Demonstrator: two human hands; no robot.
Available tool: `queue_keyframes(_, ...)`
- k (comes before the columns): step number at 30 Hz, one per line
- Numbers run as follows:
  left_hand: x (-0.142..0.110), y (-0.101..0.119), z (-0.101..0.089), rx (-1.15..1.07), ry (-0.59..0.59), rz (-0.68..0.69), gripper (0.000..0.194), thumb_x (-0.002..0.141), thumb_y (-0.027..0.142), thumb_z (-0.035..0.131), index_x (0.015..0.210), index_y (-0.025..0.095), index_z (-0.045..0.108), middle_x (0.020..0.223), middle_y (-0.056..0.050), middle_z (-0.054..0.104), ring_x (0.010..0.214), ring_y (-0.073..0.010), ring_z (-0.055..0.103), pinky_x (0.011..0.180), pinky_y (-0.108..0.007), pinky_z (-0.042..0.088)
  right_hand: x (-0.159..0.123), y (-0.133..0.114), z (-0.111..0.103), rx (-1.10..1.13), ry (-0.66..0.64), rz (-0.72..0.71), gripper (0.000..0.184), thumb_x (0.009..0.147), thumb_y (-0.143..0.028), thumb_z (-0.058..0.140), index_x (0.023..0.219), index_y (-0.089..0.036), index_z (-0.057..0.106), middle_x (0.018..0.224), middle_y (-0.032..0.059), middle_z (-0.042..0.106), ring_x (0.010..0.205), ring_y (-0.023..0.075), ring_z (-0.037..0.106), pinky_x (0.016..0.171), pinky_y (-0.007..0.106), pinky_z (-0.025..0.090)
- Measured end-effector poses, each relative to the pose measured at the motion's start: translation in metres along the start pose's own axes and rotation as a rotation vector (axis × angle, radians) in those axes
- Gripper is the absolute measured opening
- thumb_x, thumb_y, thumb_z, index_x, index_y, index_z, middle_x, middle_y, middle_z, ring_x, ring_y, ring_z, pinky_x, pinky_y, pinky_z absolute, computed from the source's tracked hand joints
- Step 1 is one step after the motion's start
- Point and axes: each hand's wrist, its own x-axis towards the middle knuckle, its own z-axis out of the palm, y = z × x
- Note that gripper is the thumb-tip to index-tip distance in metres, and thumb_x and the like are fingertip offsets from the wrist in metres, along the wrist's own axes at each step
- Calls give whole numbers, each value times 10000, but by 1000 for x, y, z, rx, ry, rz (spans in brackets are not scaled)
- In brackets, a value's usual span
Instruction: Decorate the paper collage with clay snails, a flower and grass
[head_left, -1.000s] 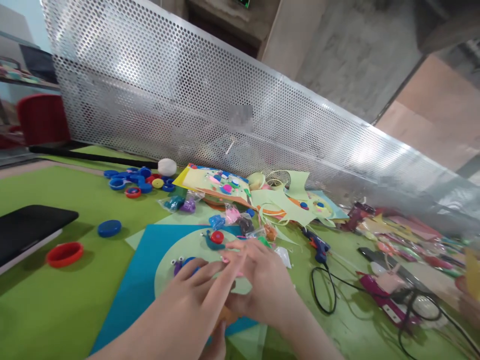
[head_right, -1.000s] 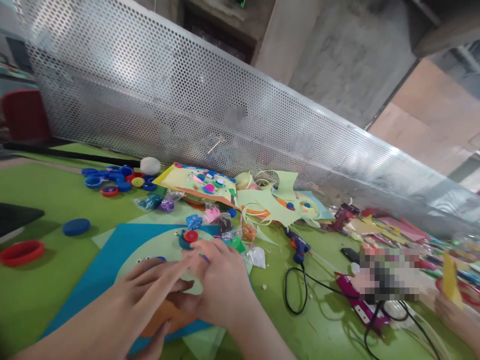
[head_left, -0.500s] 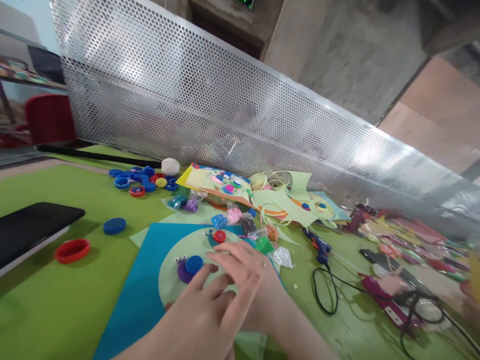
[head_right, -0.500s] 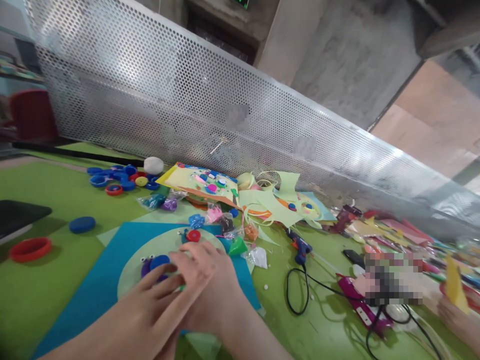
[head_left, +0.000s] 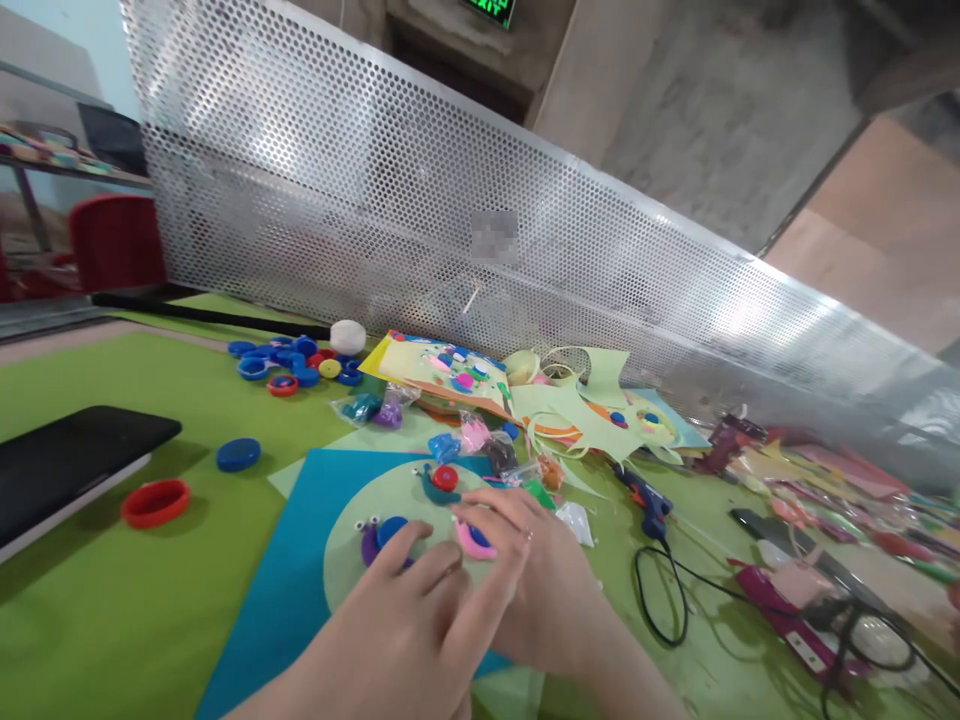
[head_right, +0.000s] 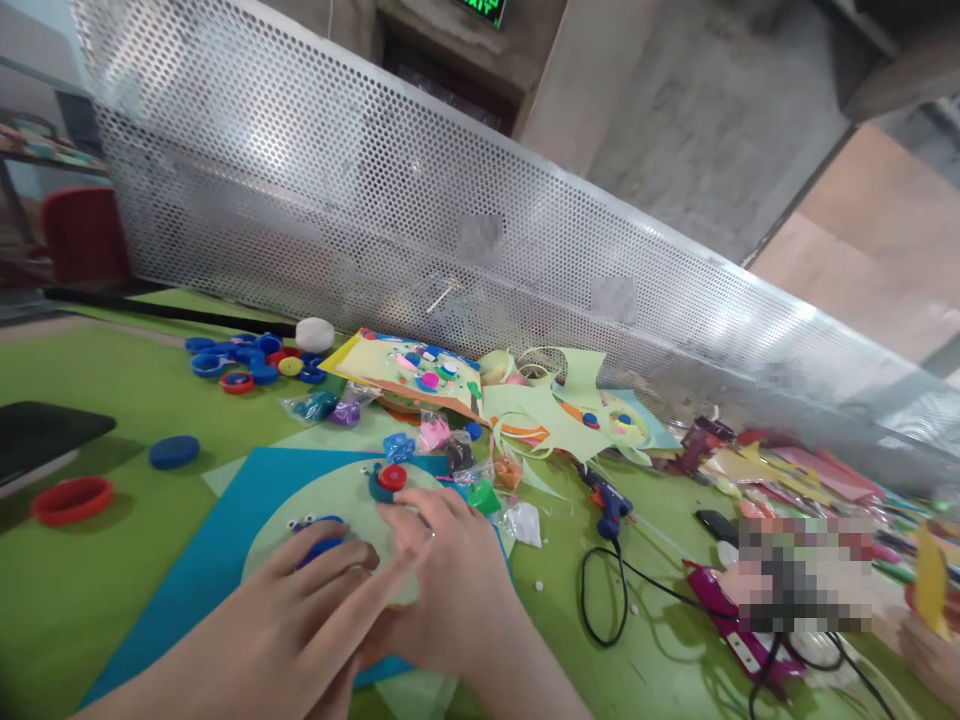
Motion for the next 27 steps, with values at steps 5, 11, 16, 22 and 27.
queue_keyframes(5, 2, 0, -9, 50, -68, 19, 726, 706, 53, 384, 1401, 119, 184, 935, -107, 709, 896, -290, 626, 861, -548, 450, -2, -3, 2, -4, -13, -71, 466, 752, -361, 517, 1202, -242, 551, 1219, 41, 573, 1058, 237, 536, 863, 387, 475)
queue_keyframes(11, 1, 3, -11, 44, -120, -3, 694, 742, 79, 395, 1400, 115, 177, 863, -79, 713, 890, -263, 631, 872, -512, 468, -3, -4, 4, -21, -47, -19, 475, 759, -374, 521, 1211, -231, 549, 1239, 58, 560, 1082, 254, 526, 866, 405, 476)
queue_keyframes(16, -1, 1, -6, 52, -120, 2, 697, 742, 69, 408, 1398, 115, 177, 866, -86, 714, 852, -278, 643, 827, -535, 486, -5, -5, 3, -31, -56, 1, 451, 738, -385, 528, 1152, -217, 589, 1192, 69, 591, 1044, 263, 545, 837, 412, 489)
queue_keyframes(22, 3, 0, -7, 10, -97, 5, 818, 716, 89, 463, 1410, 79, 31, 909, -105, 713, 958, -289, 623, 871, -501, 472, -4, -7, 5, -68, -35, -67, 467, 728, -342, 527, 1174, -209, 575, 1212, 85, 579, 1049, 272, 543, 822, 420, 488)
queue_keyframes(27, 4, 0, -10, -72, -102, -41, 958, 691, 38, 476, 1379, 112, -187, 918, -56, 717, 912, -262, 646, 832, -494, 494, -5, -6, 6, -87, -11, -1, 427, 740, -340, 521, 1120, -169, 615, 1163, 109, 605, 1026, 276, 548, 814, 409, 483)
